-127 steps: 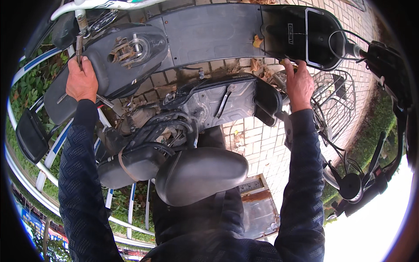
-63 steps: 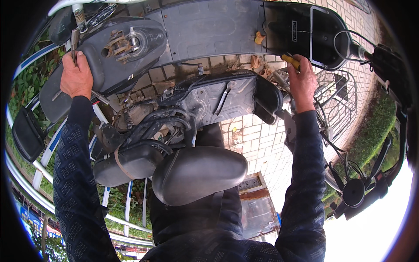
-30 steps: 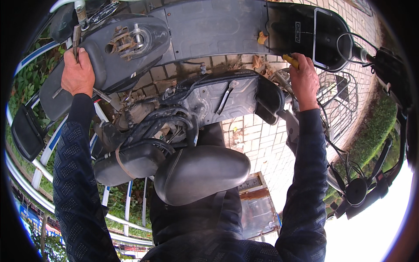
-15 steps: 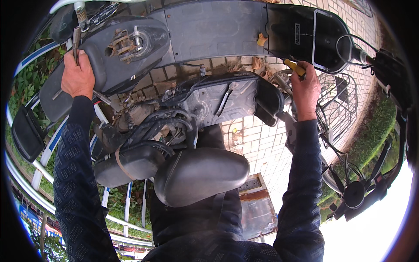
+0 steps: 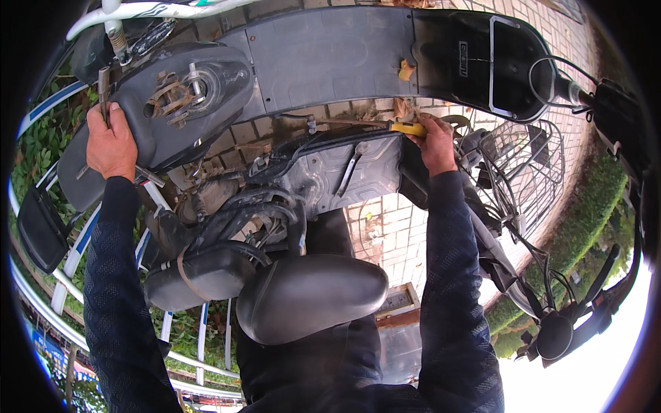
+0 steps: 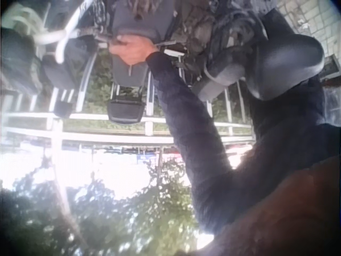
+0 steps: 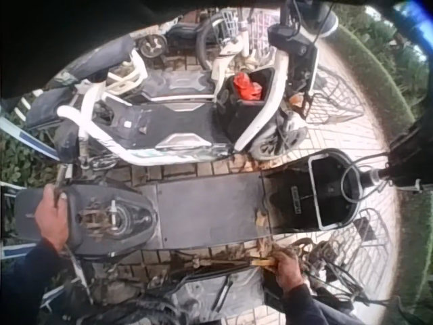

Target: The person uses a screwdriver and a socket wrench to loosen and remove screws from the floorboard and seat area of a scooter. The person then lifts the seat and floorboard to access the internal components.

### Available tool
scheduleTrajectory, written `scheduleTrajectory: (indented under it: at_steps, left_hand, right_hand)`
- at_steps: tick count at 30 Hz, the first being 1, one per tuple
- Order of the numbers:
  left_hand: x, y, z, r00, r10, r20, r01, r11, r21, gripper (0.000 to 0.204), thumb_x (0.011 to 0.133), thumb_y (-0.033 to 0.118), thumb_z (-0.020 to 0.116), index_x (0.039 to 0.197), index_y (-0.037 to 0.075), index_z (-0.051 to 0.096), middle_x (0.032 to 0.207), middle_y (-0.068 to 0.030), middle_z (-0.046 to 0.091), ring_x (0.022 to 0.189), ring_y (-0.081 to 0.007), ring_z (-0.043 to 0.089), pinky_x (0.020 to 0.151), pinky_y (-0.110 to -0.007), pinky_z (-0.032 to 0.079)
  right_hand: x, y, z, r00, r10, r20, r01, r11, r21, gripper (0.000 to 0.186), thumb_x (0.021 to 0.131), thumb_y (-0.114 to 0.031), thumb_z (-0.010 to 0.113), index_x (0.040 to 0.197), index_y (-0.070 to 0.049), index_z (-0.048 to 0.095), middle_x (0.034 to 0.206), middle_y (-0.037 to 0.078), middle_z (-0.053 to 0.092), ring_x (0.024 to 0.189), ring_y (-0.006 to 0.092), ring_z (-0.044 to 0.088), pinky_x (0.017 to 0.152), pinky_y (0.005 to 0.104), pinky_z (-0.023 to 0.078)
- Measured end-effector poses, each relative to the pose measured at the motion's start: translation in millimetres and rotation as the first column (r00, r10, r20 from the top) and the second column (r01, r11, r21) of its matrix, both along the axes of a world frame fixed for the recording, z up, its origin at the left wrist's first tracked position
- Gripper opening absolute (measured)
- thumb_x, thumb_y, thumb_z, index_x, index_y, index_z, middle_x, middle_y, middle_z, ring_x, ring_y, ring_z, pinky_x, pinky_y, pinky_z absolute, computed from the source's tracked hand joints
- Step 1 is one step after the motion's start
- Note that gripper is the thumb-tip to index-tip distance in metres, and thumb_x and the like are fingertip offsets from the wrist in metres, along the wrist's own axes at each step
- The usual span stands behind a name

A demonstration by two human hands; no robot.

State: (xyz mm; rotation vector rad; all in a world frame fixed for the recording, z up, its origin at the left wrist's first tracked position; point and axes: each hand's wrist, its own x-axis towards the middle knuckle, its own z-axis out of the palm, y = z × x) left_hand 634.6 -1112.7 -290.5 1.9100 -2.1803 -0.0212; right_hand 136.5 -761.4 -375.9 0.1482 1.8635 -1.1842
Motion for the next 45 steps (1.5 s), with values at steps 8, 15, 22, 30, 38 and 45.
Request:
scheduleTrajectory:
  at_steps: [8, 15, 22, 30, 38, 45]
  left_hand:
    - [2, 0, 0, 0.996, -0.090, -0.007, 0.090, 0.994, -0.063, 0.025, 0.104, 0.036, 0.060, 0.113, 0.014, 0.066, 0.098, -0.0111, 0.075, 0.086, -0.0370, 0.071, 0.075, -0.048, 0.053]
    - [-3, 2, 4, 0.996, -0.084, -0.014, 0.083, 0.994, -0.066, 0.022, 0.104, 0.033, 0.061, 0.111, 0.013, 0.065, 0.098, -0.0116, 0.074, 0.085, -0.0371, 0.071, 0.074, -0.047, 0.053]
    - [-3, 3, 4, 0.996, -0.078, -0.035, 0.076, 0.996, -0.053, 0.022, 0.104, 0.033, 0.061, 0.110, 0.012, 0.065, 0.096, -0.0121, 0.074, 0.084, -0.0378, 0.070, 0.074, -0.047, 0.052]
    - [-6, 4, 6, 0.996, -0.082, -0.042, 0.079, 0.995, -0.062, 0.020, 0.103, 0.031, 0.062, 0.109, 0.012, 0.065, 0.095, -0.0119, 0.073, 0.084, -0.0375, 0.070, 0.074, -0.047, 0.052]
    - [-5, 4, 5, 0.995, -0.089, -0.045, 0.085, 0.994, -0.070, 0.020, 0.104, 0.031, 0.062, 0.109, 0.012, 0.065, 0.094, -0.0111, 0.073, 0.082, -0.0357, 0.070, 0.073, -0.046, 0.053]
    - [-6, 4, 6, 0.996, -0.078, -0.036, 0.076, 0.995, -0.056, 0.019, 0.103, 0.031, 0.063, 0.109, 0.013, 0.065, 0.093, -0.0106, 0.073, 0.082, -0.0360, 0.071, 0.073, -0.046, 0.053]
  right_hand:
    - [12, -17, -99, 0.941, -0.300, 0.158, 0.332, 0.909, -0.251, 0.028, 0.091, 0.010, 0.062, 0.119, 0.008, 0.064, 0.103, 0.014, 0.070, 0.084, 0.0245, 0.069, 0.080, 0.0401, 0.061]
    - [8, -45, -110, 0.912, -0.397, 0.105, 0.397, 0.918, 0.024, 0.011, 0.091, 0.006, 0.065, 0.101, 0.004, 0.068, 0.091, 0.014, 0.070, 0.081, 0.0270, 0.069, 0.077, 0.0434, 0.060]
    - [12, -52, -113, 0.839, -0.513, 0.183, 0.524, 0.851, -0.017, 0.012, 0.094, -0.003, 0.067, 0.100, 0.007, 0.065, 0.080, 0.014, 0.066, 0.074, 0.0264, 0.065, 0.071, 0.0457, 0.057]
    - [8, -50, -115, 0.794, -0.553, 0.252, 0.574, 0.819, -0.014, 0.011, 0.099, -0.008, 0.066, 0.101, 0.002, 0.061, 0.091, 0.012, 0.066, 0.071, 0.0206, 0.061, 0.071, 0.0454, 0.057]
    - [8, -49, -124, 0.842, -0.526, 0.122, 0.531, 0.847, -0.008, 0.013, 0.097, -0.005, 0.066, 0.105, 0.005, 0.062, 0.088, 0.014, 0.067, 0.073, 0.0251, 0.065, 0.069, 0.0460, 0.059]
    - [15, -3, -89, 0.842, -0.531, 0.095, 0.535, 0.844, -0.030, 0.021, 0.100, -0.007, 0.065, 0.112, 0.010, 0.063, 0.101, 0.023, 0.072, 0.089, 0.0363, 0.075, 0.082, 0.0462, 0.061]
